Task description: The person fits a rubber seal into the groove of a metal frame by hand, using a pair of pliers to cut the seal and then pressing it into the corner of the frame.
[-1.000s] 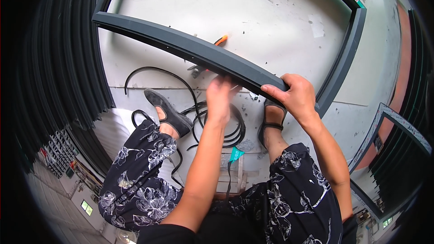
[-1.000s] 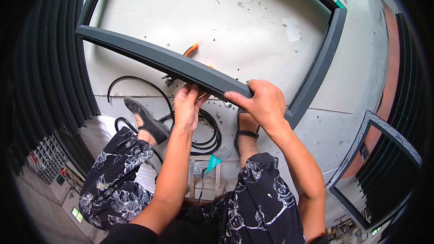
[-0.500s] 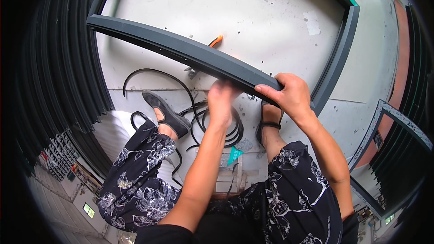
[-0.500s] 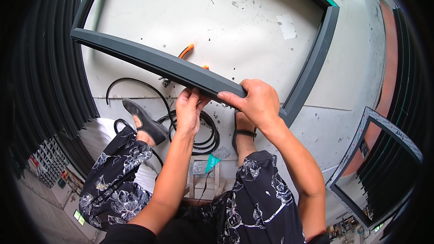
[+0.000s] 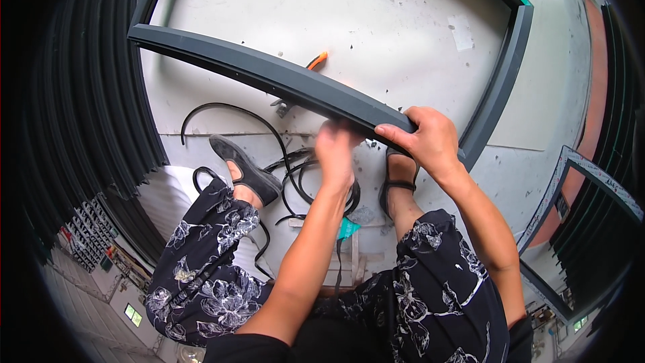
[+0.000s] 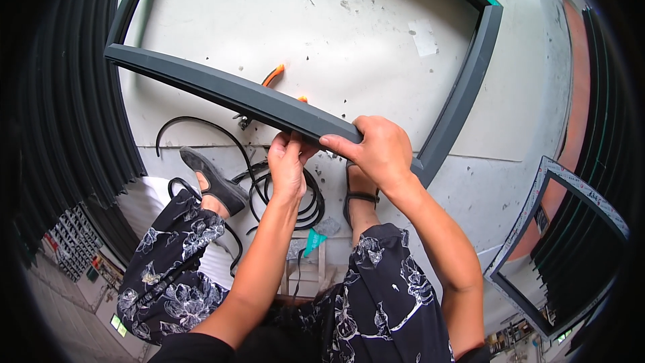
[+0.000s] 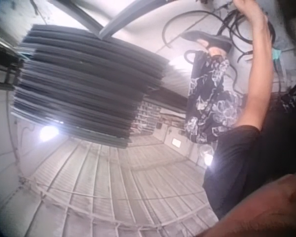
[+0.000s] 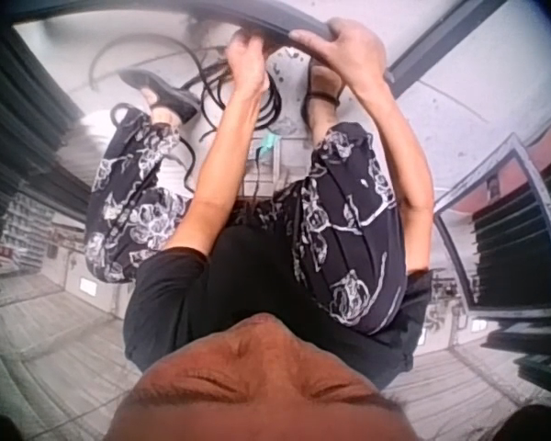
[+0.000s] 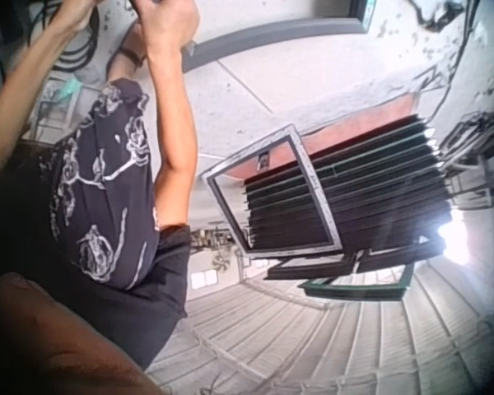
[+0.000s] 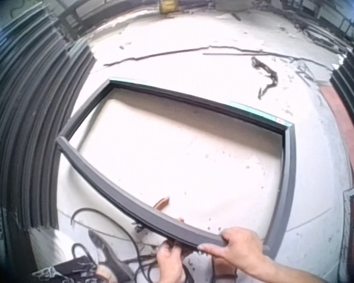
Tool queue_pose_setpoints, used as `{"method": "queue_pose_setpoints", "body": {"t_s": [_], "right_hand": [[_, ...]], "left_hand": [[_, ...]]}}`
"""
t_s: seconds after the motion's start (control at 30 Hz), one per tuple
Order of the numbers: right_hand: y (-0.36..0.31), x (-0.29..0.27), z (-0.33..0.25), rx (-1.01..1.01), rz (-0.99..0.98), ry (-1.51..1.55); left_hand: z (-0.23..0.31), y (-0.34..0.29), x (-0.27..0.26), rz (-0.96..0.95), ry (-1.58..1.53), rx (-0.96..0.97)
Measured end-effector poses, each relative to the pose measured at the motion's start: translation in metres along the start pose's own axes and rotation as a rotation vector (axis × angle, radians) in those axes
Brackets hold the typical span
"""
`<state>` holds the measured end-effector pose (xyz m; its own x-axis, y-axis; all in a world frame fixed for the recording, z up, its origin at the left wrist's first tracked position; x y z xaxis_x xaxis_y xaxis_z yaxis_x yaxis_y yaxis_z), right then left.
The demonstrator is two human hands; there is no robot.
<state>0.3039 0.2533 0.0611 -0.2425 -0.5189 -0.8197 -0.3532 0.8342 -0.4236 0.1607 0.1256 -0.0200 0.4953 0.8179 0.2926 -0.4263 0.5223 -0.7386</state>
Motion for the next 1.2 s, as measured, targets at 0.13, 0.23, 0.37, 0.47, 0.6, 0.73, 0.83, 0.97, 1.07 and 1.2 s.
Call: {"method": "queue_pose_setpoints", "body": {"t_s": [0.13, 0.23, 0.37, 0.47, 0.6, 0.73, 0.83, 0.97, 1.07, 1.2], "right_hand": [[-0.002, -0.002, 0.0, 0.0, 0.003, 0.047], [-0.002, -0.002, 0.001, 0.017, -0.007, 0.06], [-0.003, 0.003, -0.003, 0.014, 0.011, 0.067], [-0.001, 0.002, 0.001, 0.029, -0.015, 0.056], [-0.002, 0.007, 0.002, 0.037, -0.042, 0.081], [-0.003, 0.011, 0.0, 0.022, -0.034, 0.08], [0.0, 0.01, 0.001, 0.021, -0.041, 0.075], [0.0, 0.008, 0.003, 0.03, -0.08, 0.058], [0.001, 0.014, 0.002, 0.03, -0.099, 0.136], [0.001, 0.001, 0.0, -0.019, -0.014, 0.114]], "left_hand": [[-0.004, -0.003, -0.003, -0.023, -0.021, -0.035], [-0.018, -0.014, 0.003, -0.091, -0.042, -0.094], [-0.012, -0.009, -0.003, -0.018, 0.083, 0.044], [-0.012, -0.012, 0.004, -0.019, 0.062, 0.026], [-0.023, -0.02, 0.01, -0.122, -0.009, -0.066], [-0.028, -0.017, 0.004, -0.069, 0.06, -0.012], [-0.022, -0.017, 0.002, 0.026, 0.109, 0.077], [-0.025, -0.025, 0.011, -0.032, 0.074, 0.016], [-0.026, -0.023, 0.006, -0.033, 0.069, -0.044], [-0.009, -0.002, -0.012, 0.015, 0.053, -0.049]]}}
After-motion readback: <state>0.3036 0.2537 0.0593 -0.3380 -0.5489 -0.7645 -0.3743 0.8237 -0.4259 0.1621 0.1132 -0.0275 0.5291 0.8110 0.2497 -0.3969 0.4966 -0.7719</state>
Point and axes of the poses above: each hand's wrist, its own y-axis towards the middle knuckle, its own x-axis out of the palm, z = x × y, the point moved 10 cm from there along y, towards the middle knuckle, and after that the axes turned 14 degrees about -y, right-handed, at the moved point
